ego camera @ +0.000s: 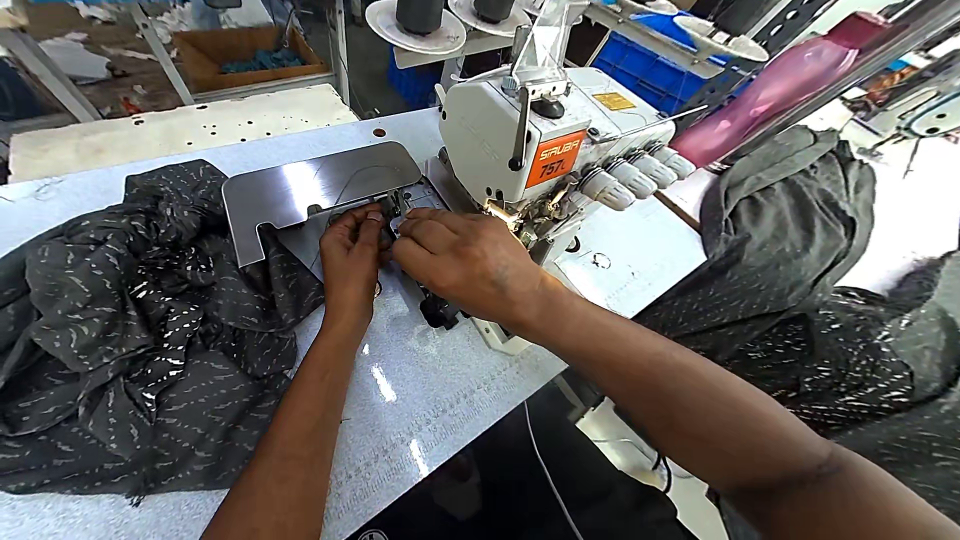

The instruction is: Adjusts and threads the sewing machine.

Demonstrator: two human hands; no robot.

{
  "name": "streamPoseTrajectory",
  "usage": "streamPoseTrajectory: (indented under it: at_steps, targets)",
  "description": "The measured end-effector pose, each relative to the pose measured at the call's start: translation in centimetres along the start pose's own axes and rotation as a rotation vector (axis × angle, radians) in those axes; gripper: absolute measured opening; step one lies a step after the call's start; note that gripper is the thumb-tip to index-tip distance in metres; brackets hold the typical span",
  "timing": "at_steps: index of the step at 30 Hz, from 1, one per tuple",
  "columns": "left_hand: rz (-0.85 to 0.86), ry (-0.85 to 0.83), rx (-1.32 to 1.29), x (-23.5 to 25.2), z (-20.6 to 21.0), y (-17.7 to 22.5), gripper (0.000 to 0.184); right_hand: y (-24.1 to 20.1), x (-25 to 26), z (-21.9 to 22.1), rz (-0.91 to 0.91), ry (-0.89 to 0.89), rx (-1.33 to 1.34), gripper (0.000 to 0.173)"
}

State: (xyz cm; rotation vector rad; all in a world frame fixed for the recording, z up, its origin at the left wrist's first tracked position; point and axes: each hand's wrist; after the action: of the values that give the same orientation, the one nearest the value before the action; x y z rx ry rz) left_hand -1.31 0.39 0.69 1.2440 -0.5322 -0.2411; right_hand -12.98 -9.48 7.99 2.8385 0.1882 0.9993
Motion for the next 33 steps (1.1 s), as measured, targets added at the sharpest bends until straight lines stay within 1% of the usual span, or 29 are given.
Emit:
streamPoseTrajectory:
  at_steps: [3,6,12,15,27,33]
  targets:
    - [0.055,-0.016,0.032,0.2,-0.2,-0.4,0.019,-0.1,0.1,-0.1,-0.019,-0.025,-0.027,0.015]
    - [0.075,-0.027,0.032,0.3,-0.1,-0.5,0.019,-0.2,0.2,-0.2,-0.052,-0.072,-0.053,0.016]
    - [0.016,-0.001,-0.06,0.7,0.3,-0.4,0.019,-0.3,0.6,-0.3,-0.154,-0.139,-0.127,0.017]
    - [0.014,0.002,-0.086,0.8,0.2,-0.5,0.021,-0.3,0.7,-0.3,-0.185,-0.151,-0.154,0.018]
    - [0.014,-0.004,-0.084,0.8,0.1,-0.5,0.023,-0.2,1.0,0.0,-0.207,-0.155,-0.156,0.019]
    - [0.012,-0.006,-0.084,0.8,0.1,-0.5,0.022,0.0,0.6,-0.2,-0.182,-0.141,-0.114,0.018]
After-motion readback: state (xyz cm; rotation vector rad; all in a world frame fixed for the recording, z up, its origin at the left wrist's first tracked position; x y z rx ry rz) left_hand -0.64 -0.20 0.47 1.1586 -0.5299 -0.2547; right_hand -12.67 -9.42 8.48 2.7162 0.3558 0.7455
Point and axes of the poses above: each hand's wrist, its own x-axis towards the middle knuckle, its own z-axis out of the palm, y = z × x, and after that the axes turned 13 degrees about z, right-handed
